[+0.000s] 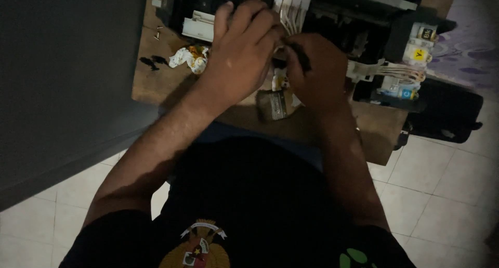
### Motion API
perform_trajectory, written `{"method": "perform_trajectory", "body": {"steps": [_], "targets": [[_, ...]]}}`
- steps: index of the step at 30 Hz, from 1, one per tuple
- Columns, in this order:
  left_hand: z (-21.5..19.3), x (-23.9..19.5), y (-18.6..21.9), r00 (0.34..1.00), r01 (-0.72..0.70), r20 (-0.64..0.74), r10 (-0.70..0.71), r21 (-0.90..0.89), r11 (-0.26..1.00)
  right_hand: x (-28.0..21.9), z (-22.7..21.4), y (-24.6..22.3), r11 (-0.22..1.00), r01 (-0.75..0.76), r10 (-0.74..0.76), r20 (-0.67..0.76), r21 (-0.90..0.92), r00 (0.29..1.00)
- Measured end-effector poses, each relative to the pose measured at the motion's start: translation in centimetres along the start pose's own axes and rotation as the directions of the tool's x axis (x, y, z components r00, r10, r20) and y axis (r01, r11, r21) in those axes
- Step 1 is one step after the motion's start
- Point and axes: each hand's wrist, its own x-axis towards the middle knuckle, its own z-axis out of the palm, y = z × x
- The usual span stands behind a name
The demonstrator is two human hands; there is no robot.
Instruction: The person works on the internal wiring of a disassembled printer. They use a screwdriver to loosen screws and remove a white ribbon cable, then reinsert and secure the cable back into its connector.
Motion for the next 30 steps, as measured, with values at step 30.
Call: {"method": "perform_trajectory", "body": {"steps": [30], "targets": [[0.0,0.7,-0.2,0.968,0.216,0.171,-0.183,-0.200,0.956,1.3,-1.0,-0.6,0.986,-0.161,0.164,0.086,-0.043,0.983]]}}
